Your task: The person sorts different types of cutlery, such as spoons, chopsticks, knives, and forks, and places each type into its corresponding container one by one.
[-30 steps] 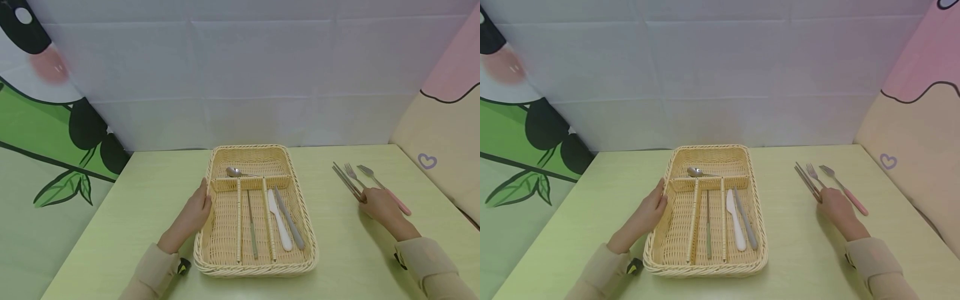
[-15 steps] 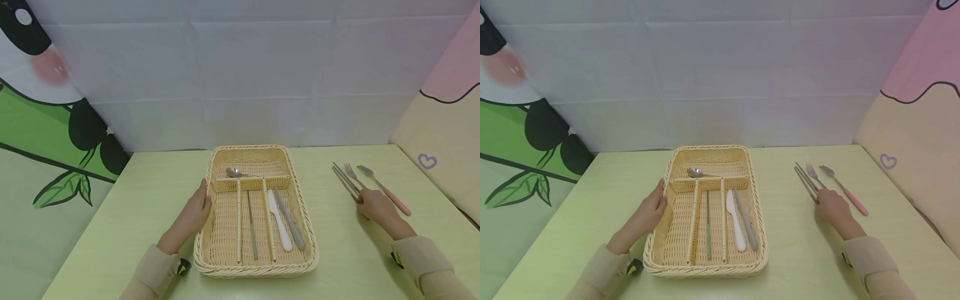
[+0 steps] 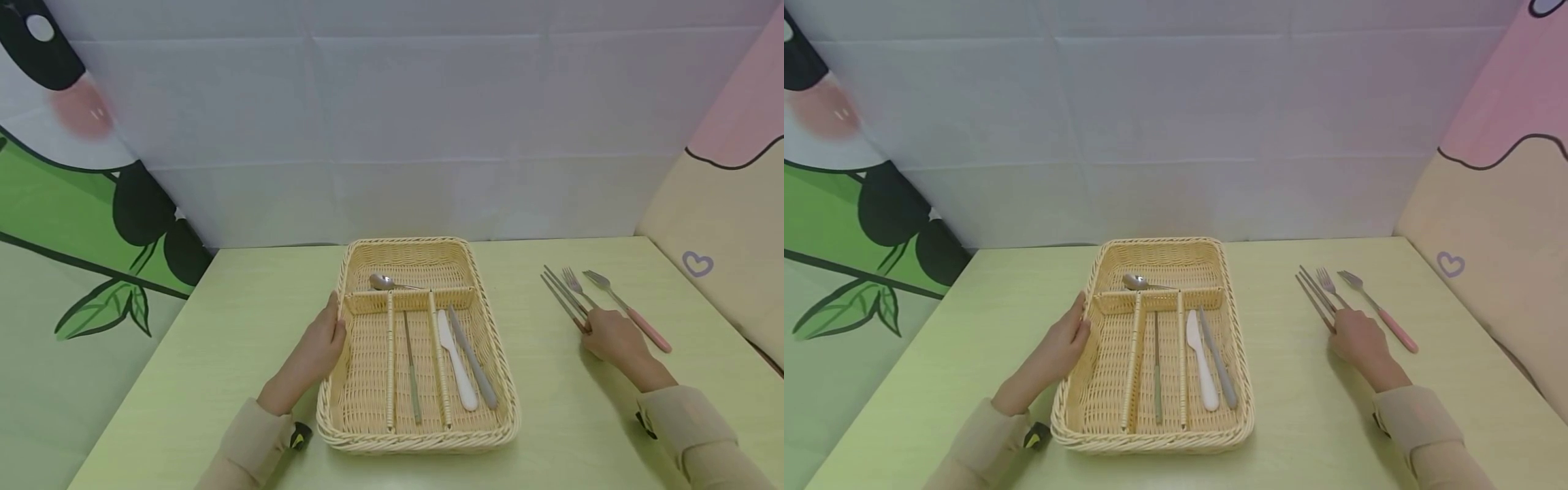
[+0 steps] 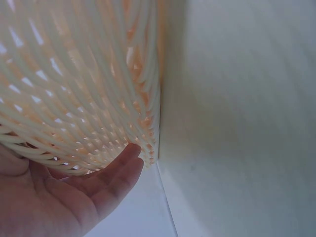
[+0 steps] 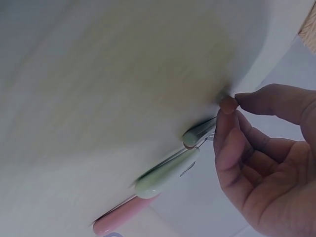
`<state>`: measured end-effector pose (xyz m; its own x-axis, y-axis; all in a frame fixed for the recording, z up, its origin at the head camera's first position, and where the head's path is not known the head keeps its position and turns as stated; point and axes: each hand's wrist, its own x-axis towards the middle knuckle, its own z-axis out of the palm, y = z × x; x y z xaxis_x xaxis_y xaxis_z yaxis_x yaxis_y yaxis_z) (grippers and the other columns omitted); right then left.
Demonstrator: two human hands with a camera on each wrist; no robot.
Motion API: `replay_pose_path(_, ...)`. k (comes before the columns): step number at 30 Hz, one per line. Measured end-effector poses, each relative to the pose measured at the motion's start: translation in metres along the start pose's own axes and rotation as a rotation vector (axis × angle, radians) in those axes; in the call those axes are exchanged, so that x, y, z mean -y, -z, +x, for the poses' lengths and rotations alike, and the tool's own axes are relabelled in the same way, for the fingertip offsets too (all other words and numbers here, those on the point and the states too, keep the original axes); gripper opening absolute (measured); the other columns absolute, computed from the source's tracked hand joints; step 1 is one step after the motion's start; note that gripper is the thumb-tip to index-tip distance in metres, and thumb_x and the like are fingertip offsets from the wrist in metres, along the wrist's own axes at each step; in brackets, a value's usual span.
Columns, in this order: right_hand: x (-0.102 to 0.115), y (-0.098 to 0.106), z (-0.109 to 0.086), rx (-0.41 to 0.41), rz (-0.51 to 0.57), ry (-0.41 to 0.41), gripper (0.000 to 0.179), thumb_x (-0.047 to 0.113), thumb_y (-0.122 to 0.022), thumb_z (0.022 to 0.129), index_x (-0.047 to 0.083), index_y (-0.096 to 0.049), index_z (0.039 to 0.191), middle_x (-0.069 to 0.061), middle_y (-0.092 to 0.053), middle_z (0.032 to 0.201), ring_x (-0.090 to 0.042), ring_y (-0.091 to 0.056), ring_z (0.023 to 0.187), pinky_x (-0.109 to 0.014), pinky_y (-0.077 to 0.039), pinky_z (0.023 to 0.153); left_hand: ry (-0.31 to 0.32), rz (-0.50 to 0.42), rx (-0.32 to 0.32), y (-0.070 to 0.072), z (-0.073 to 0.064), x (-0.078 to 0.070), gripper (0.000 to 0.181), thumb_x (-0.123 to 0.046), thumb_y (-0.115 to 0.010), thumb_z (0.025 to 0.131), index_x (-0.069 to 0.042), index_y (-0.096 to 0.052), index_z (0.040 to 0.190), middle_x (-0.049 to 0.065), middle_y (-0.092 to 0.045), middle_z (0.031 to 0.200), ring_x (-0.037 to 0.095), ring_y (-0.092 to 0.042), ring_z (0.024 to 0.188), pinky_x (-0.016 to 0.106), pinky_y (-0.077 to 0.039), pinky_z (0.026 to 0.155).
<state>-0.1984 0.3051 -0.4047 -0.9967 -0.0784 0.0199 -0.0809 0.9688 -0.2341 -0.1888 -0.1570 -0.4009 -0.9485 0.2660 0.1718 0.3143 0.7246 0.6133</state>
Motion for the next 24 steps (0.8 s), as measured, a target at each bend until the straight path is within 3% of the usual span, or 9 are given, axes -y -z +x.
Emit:
replay_pose_path(11,0.006,0.001,-0.001,-0.007,-0.004,-0.011,0.024,0.007,-0.049,0.078,0.011,-0.046,0.054,0.001,-0.040,0.051,-0.014,-0.036,0.048,-0.026,-0.026,0.041,0.011,-0.002,0.011,0.001,0.000,0.000,0.057,-0.009,-0.032,0.097,0.013,-0.002,0.141,0.033,-0.017,0.145,0.042,-0.021,0.134,0.053,-0.025,0.106)
replay_pose_path(16,0.011,0.002,-0.003,-0.007,0.009,-0.004,0.010,0.006,-0.051,0.072,0.005,-0.058,0.066,-0.002,-0.050,0.058,-0.016,-0.039,0.051,-0.027,-0.029,0.042,0.002,-0.001,0.000,0.001,0.000,0.000,0.056,-0.008,-0.032,0.097,0.014,-0.004,0.141,0.034,-0.018,0.144,0.044,-0.022,0.133,0.054,-0.026,0.105)
replay_pose_path(24,0.023,0.006,-0.008,-0.031,0.049,0.024,0.014,0.006,-0.055,0.077,-0.003,-0.063,0.083,-0.012,-0.063,0.074,-0.016,-0.044,0.052,-0.028,-0.034,0.042,0.014,-0.006,0.017,0.002,0.000,-0.002,0.058,-0.010,-0.031,0.098,0.013,-0.002,0.141,0.033,-0.018,0.145,0.042,-0.021,0.134,0.053,-0.025,0.106)
